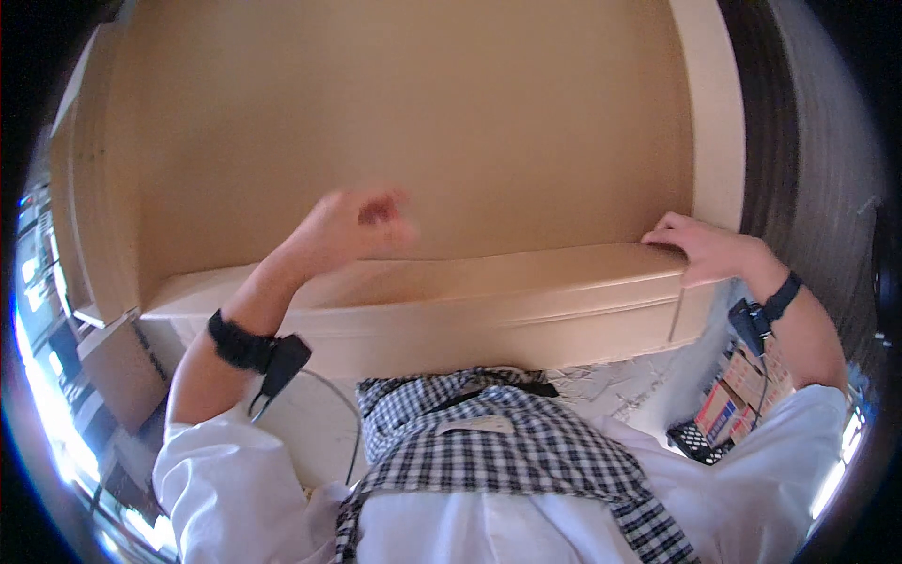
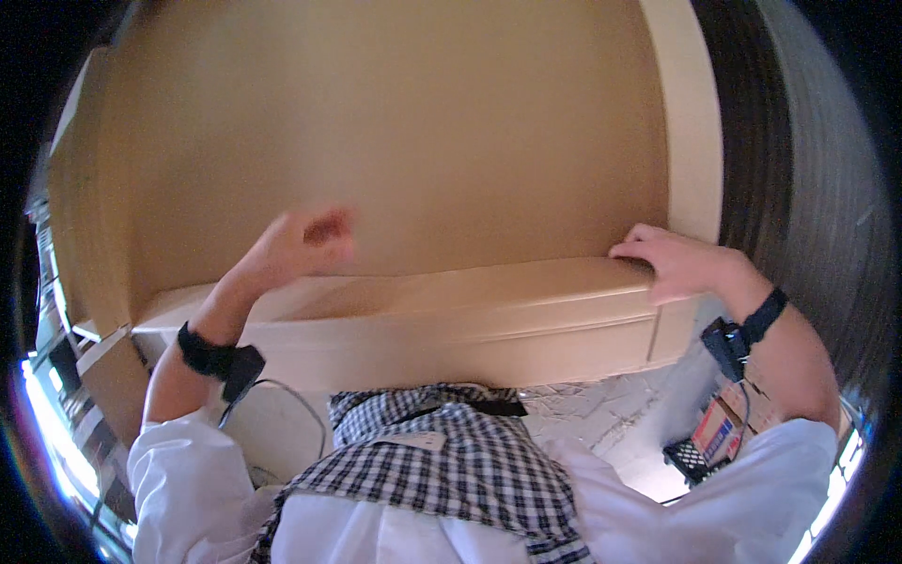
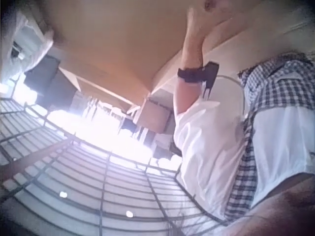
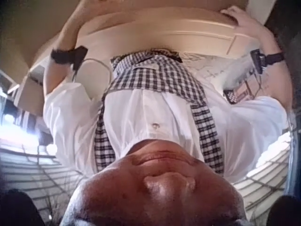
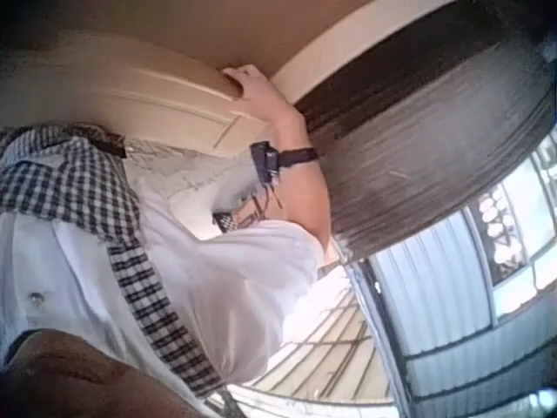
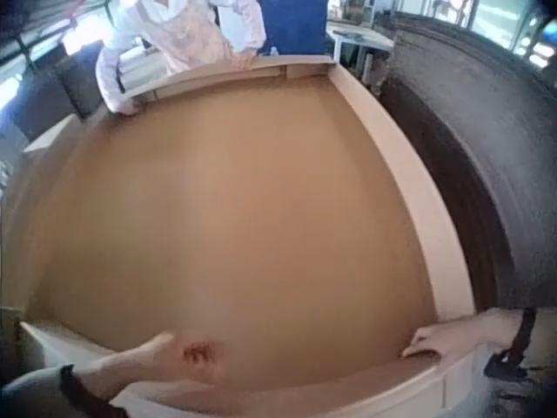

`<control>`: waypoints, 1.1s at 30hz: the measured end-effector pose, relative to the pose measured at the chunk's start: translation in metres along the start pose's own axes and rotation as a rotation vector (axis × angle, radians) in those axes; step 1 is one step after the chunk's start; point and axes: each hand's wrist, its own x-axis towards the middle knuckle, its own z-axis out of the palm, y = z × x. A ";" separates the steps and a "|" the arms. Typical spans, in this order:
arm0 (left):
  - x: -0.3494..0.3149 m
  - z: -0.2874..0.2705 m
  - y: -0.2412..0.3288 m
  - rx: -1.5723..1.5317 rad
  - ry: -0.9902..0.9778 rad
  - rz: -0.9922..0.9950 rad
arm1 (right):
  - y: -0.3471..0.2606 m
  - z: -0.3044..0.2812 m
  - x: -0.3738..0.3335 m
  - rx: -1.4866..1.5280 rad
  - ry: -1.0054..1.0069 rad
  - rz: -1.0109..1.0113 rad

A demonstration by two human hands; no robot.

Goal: Folding and assembling large cardboard trays from pre-cut sheets in a warehouse setting.

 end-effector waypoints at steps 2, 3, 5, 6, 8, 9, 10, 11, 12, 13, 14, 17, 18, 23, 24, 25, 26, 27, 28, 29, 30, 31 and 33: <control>0.003 -0.005 -0.026 0.175 0.377 0.106 | -0.009 -0.008 0.002 0.004 -0.037 -0.015; 0.008 -0.004 -0.033 0.329 0.471 0.179 | -0.015 -0.011 0.005 -0.005 -0.078 0.032; 0.022 -0.003 -0.041 0.481 0.562 0.255 | -0.017 -0.008 0.006 -0.007 -0.106 0.112; 0.027 -0.006 -0.043 0.532 0.458 0.269 | -0.017 -0.005 0.007 -0.015 -0.101 0.102; 0.027 -0.004 -0.049 0.583 0.364 0.279 | -0.022 0.005 0.005 -0.071 0.009 0.103; 0.029 -0.002 -0.054 0.615 0.353 0.301 | -0.025 0.015 0.004 -0.074 0.012 0.101; 0.029 -0.002 -0.055 0.647 0.345 0.323 | -0.030 0.026 0.003 -0.119 0.156 0.172; 0.028 -0.002 -0.057 0.647 0.352 0.322 | -0.033 0.035 0.004 -0.163 0.301 0.241; 0.028 -0.001 -0.055 0.732 0.377 0.337 | -0.041 0.041 0.009 -0.168 0.304 0.240; 0.025 0.003 -0.056 0.814 0.396 0.341 | -0.059 0.049 0.023 -0.127 0.374 0.130; 0.021 0.003 -0.057 0.812 0.398 0.326 | -0.083 0.053 0.038 -0.087 0.443 0.013; 0.009 -0.005 -0.048 0.921 0.436 0.248 | -0.165 0.042 0.102 -0.080 0.433 -0.282; 0.006 -0.007 -0.040 0.566 0.413 0.192 | -0.177 0.037 0.121 -0.072 0.397 -0.324; -0.143 -0.009 -0.055 -0.245 0.070 0.197 | -0.193 0.020 0.153 -0.078 0.118 -0.330; -0.188 -0.001 -0.071 -0.324 -0.216 0.080 | -0.194 0.021 0.152 -0.085 0.205 -0.361; -0.217 0.013 -0.092 -0.048 -0.365 0.042 | -0.201 0.022 0.154 -0.097 0.188 -0.376; -0.244 0.032 -0.122 0.200 -0.243 0.065 | -0.210 0.025 0.160 -0.104 0.187 -0.379; -0.264 0.047 -0.142 0.439 -0.107 0.083 | -0.222 0.026 0.161 -0.153 0.214 -0.298; -0.272 0.040 -0.149 0.432 -0.103 0.091 | -0.244 0.028 0.162 -0.191 0.242 -0.202; -0.276 0.030 -0.154 0.234 0.113 -0.211 | -0.270 0.023 0.170 -0.222 0.197 -0.172; -0.272 0.018 -0.166 0.025 0.316 -0.494 | -0.287 0.023 0.186 -0.200 0.249 -0.267; -0.281 0.003 -0.195 -0.006 0.595 -0.433 | -0.306 0.020 0.200 -0.176 0.315 -0.384; -0.295 -0.036 -0.285 -0.012 1.092 -0.373 | -0.356 0.015 0.243 -0.198 0.376 -0.484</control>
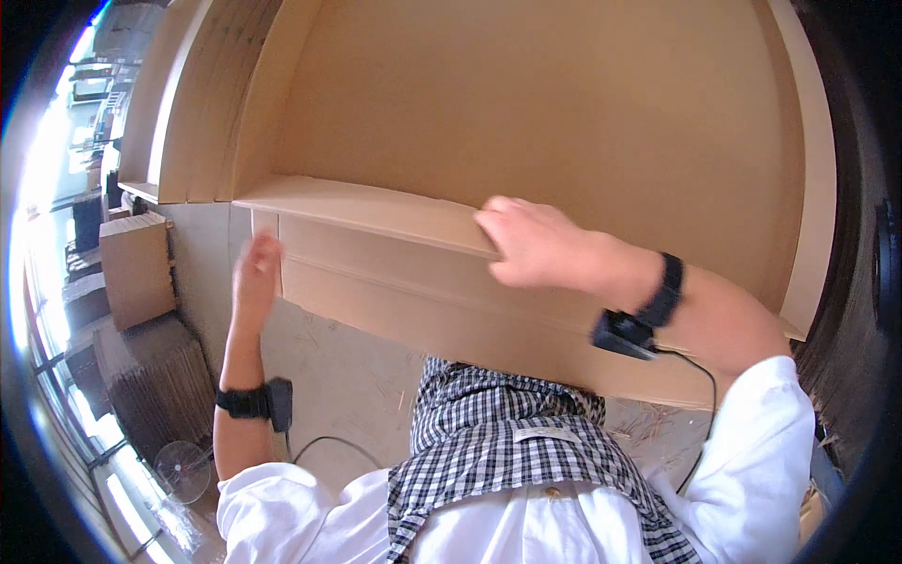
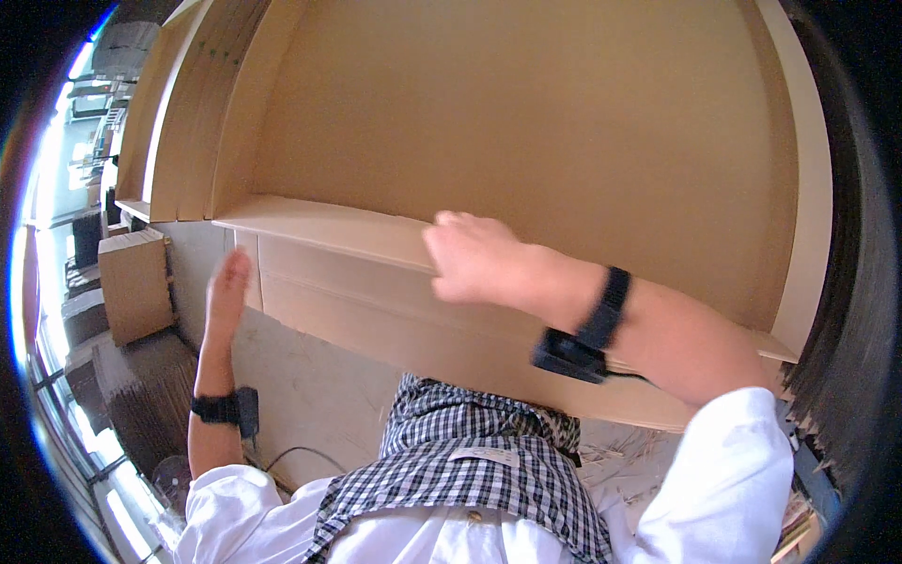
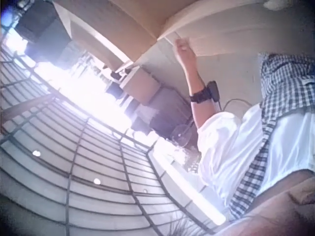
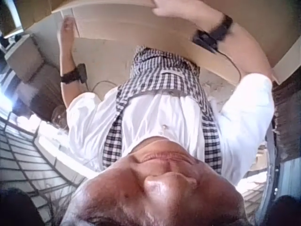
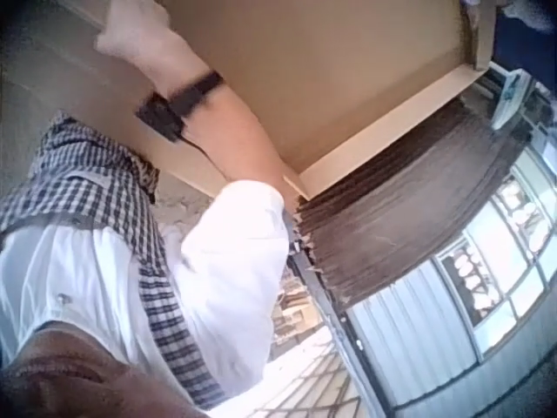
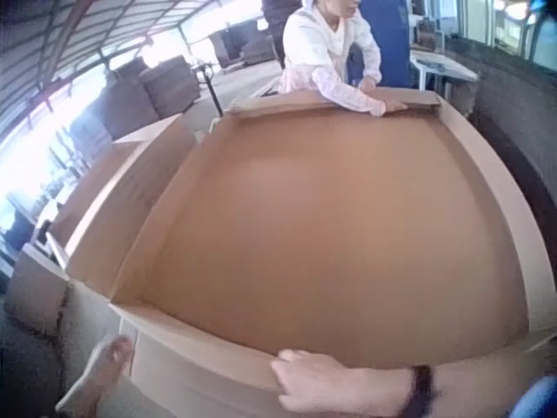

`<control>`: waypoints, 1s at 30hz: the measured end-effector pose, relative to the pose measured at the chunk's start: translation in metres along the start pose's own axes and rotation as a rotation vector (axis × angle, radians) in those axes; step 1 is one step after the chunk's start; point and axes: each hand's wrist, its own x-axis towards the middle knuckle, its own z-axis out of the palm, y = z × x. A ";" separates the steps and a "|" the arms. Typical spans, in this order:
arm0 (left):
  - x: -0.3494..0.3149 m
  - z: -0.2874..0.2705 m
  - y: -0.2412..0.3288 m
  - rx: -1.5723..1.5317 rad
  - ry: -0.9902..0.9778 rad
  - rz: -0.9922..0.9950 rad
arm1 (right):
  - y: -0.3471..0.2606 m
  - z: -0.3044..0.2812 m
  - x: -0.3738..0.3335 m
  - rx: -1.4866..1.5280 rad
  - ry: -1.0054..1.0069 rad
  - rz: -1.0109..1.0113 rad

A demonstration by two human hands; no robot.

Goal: Folding and assembling large cardboard trays from pre-cut sheets in a warehouse setting.

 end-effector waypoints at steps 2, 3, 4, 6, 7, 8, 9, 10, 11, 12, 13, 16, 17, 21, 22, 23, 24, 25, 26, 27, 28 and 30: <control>0.026 0.014 -0.007 -0.049 0.205 -0.022 | -0.010 -0.019 0.018 -0.044 -0.179 0.100; 0.041 0.014 0.005 -0.240 0.268 -0.069 | -0.013 -0.025 0.025 -0.053 -0.330 0.205; 0.053 0.018 0.012 -0.437 0.334 -0.124 | -0.001 -0.031 0.021 -0.042 -0.420 0.261; 0.078 0.043 0.006 -0.710 0.220 -0.114 | 0.018 -0.052 -0.012 0.052 -0.445 0.232; 0.079 0.045 0.001 -0.941 0.136 -0.120 | 0.024 -0.062 -0.023 0.167 -0.473 0.154; 0.072 0.055 0.037 -1.185 0.016 -0.141 | 0.039 -0.071 -0.036 0.238 -0.523 0.164; 0.066 0.063 0.058 -1.200 0.007 -0.164 | 0.052 -0.076 -0.043 0.315 -0.573 0.164; 0.060 0.066 0.070 -1.279 -0.075 -0.164 | 0.055 -0.082 -0.053 0.206 -0.550 0.134; 0.053 0.069 0.074 -1.346 -0.142 -0.166 | 0.049 -0.082 -0.057 0.101 -0.526 0.084; 0.049 0.075 0.072 -1.335 -0.119 -0.159 | 0.023 -0.089 -0.051 -0.010 -0.573 0.256; 0.045 0.092 0.074 -1.338 -0.111 -0.151 | 0.011 -0.082 -0.049 -0.024 -0.513 0.355; 0.031 0.086 0.105 -1.343 -0.202 -0.097 | -0.025 -0.057 -0.003 0.129 -0.168 0.155; 0.030 0.087 0.108 -1.352 -0.235 -0.084 | -0.034 -0.049 0.021 0.139 -0.099 0.083; 0.030 0.080 0.136 -1.319 -0.205 0.013 | -0.051 -0.043 0.080 0.105 -0.276 0.042; 0.031 0.075 0.142 -1.316 -0.182 0.069 | -0.056 -0.043 0.088 0.170 -0.359 0.070; 0.032 0.071 0.145 -1.312 -0.161 0.126 | -0.060 -0.044 0.093 0.235 -0.441 0.100; 0.030 0.068 0.143 -1.253 -0.140 0.135 | -0.060 -0.044 0.100 0.232 -0.452 0.095; 0.031 0.067 0.141 -1.256 -0.132 0.128 | -0.058 -0.044 0.107 0.258 -0.486 0.053; 0.033 0.067 0.140 -1.235 -0.143 0.122 | -0.057 -0.042 0.111 0.285 -0.519 0.012; 0.034 0.073 0.139 -1.222 -0.166 0.116 | -0.055 -0.040 0.106 0.285 -0.528 0.022; 0.034 0.072 0.139 -1.208 -0.165 0.103 | -0.056 -0.038 0.094 0.355 -0.387 0.069; 0.032 0.074 0.137 -1.193 -0.162 0.123 | -0.061 -0.038 0.068 0.407 -0.195 0.195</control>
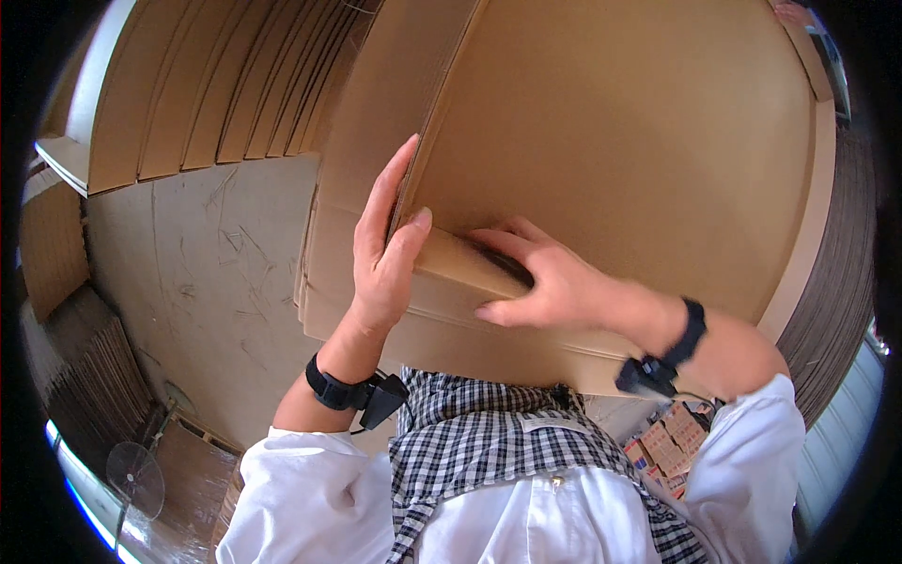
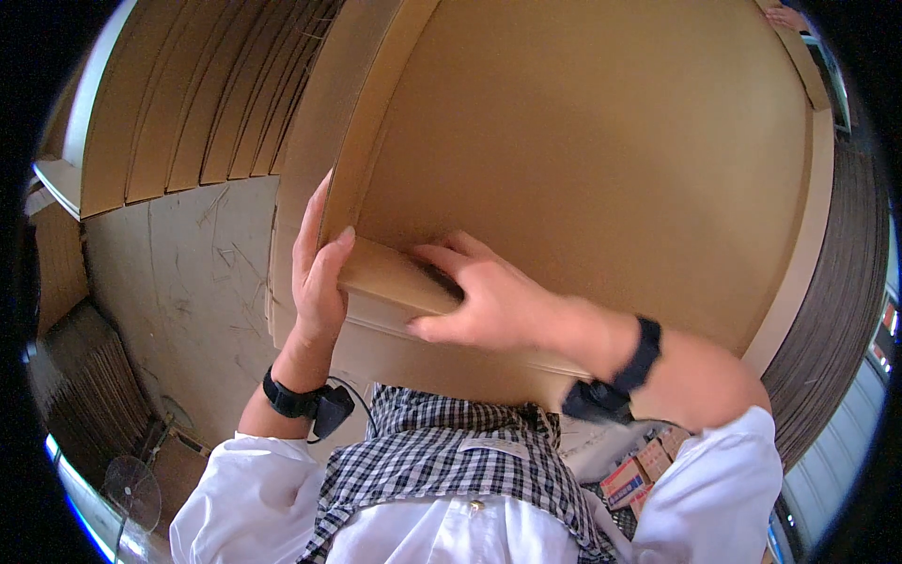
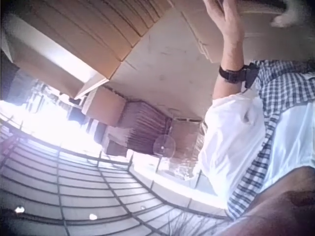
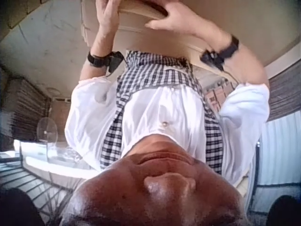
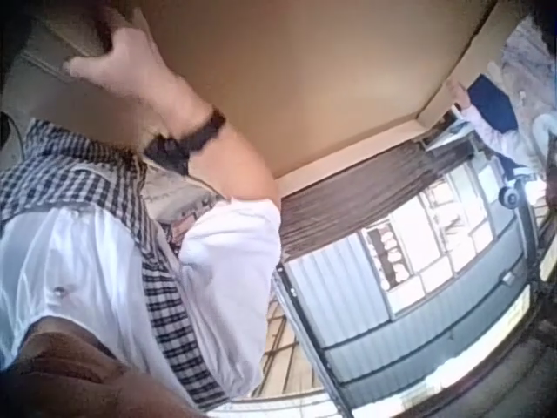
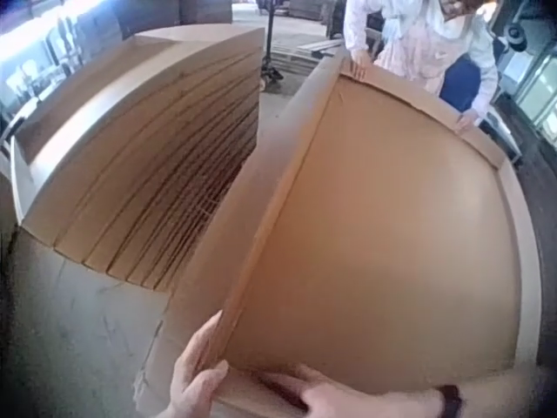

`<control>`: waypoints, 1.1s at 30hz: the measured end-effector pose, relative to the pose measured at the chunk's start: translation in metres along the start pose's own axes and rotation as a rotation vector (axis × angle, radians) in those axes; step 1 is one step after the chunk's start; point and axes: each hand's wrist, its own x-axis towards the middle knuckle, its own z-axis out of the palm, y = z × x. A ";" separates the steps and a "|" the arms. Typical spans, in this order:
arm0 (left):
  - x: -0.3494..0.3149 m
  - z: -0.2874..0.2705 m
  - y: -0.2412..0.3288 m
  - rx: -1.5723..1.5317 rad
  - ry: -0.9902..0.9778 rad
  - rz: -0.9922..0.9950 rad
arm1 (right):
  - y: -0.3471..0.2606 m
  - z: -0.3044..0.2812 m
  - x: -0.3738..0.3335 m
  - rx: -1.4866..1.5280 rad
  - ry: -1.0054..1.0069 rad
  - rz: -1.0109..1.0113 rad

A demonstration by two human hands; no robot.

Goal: Folding and assembling large cardboard trays from pre-cut sheets in a warehouse setting.

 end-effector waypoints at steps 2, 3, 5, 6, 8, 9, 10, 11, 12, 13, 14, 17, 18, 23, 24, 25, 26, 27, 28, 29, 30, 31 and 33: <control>-0.009 0.003 -0.004 0.017 -0.001 0.006 | 0.002 0.003 -0.028 -0.163 0.051 0.166; -0.008 0.004 -0.001 -0.024 0.024 -0.004 | -0.003 -0.001 -0.034 -0.206 0.022 0.270; -0.006 0.004 0.003 -0.062 0.043 -0.019 | -0.004 -0.006 -0.025 -0.217 -0.019 0.195; -0.004 0.005 0.002 -0.056 0.043 -0.021 | -0.002 -0.009 -0.021 -0.238 -0.055 0.122; -0.002 0.009 -0.001 -0.050 0.032 -0.022 | 0.001 -0.012 -0.012 -0.302 -0.075 0.099; -0.003 0.010 -0.002 -0.039 0.030 -0.027 | 0.002 -0.014 -0.009 -0.364 -0.110 0.062; -0.004 0.010 -0.004 -0.028 0.029 -0.032 | 0.003 -0.016 -0.008 -0.354 -0.131 0.039; -0.005 0.009 -0.008 -0.023 0.024 -0.032 | 0.008 -0.019 -0.001 -0.350 -0.126 0.038; -0.002 0.010 -0.014 -0.038 0.046 -0.029 | 0.011 -0.025 0.009 -0.339 -0.275 0.107; 0.000 0.010 -0.019 -0.053 0.068 -0.026 | 0.011 -0.027 0.014 -0.326 -0.422 0.177; 0.002 0.010 -0.022 -0.056 0.057 -0.022 | 0.007 -0.030 0.012 -0.302 -0.385 0.133; 0.006 0.014 -0.028 -0.101 0.038 0.028 | 0.014 -0.005 -0.008 -0.388 0.029 0.115; 0.009 0.014 -0.031 -0.027 0.082 0.029 | -0.005 0.000 -0.013 -0.473 0.104 0.257; 0.020 -0.002 -0.039 -0.176 0.182 -0.090 | 0.005 0.019 -0.039 -0.545 0.571 0.003; 0.022 0.012 -0.029 -0.096 0.170 -0.053 | 0.019 0.010 -0.048 -0.540 0.570 0.087; 0.025 0.017 -0.029 -0.071 0.140 -0.014 | 0.031 0.006 -0.055 -0.572 0.558 0.168; 0.028 0.007 -0.037 -0.061 0.214 -0.039 | 0.044 0.004 -0.063 -0.581 0.546 0.213; 0.028 -0.004 -0.052 -0.046 0.291 -0.073 | 0.056 0.005 -0.074 -0.579 0.527 0.259; 0.033 -0.008 -0.054 -0.079 0.308 -0.103 | 0.063 -0.007 -0.092 -0.593 0.582 0.270; 0.035 -0.012 -0.054 -0.104 0.330 -0.141 | 0.070 -0.017 -0.119 -0.553 0.583 0.356; 0.036 -0.012 -0.054 -0.109 0.291 -0.117 | 0.079 -0.024 -0.152 -0.508 0.583 0.444; 0.035 -0.014 -0.054 -0.113 0.285 -0.144 | 0.109 -0.023 -0.179 -0.544 0.639 0.462; 0.036 -0.013 -0.055 -0.111 0.259 -0.157 | 0.169 -0.022 -0.245 -0.599 0.738 0.526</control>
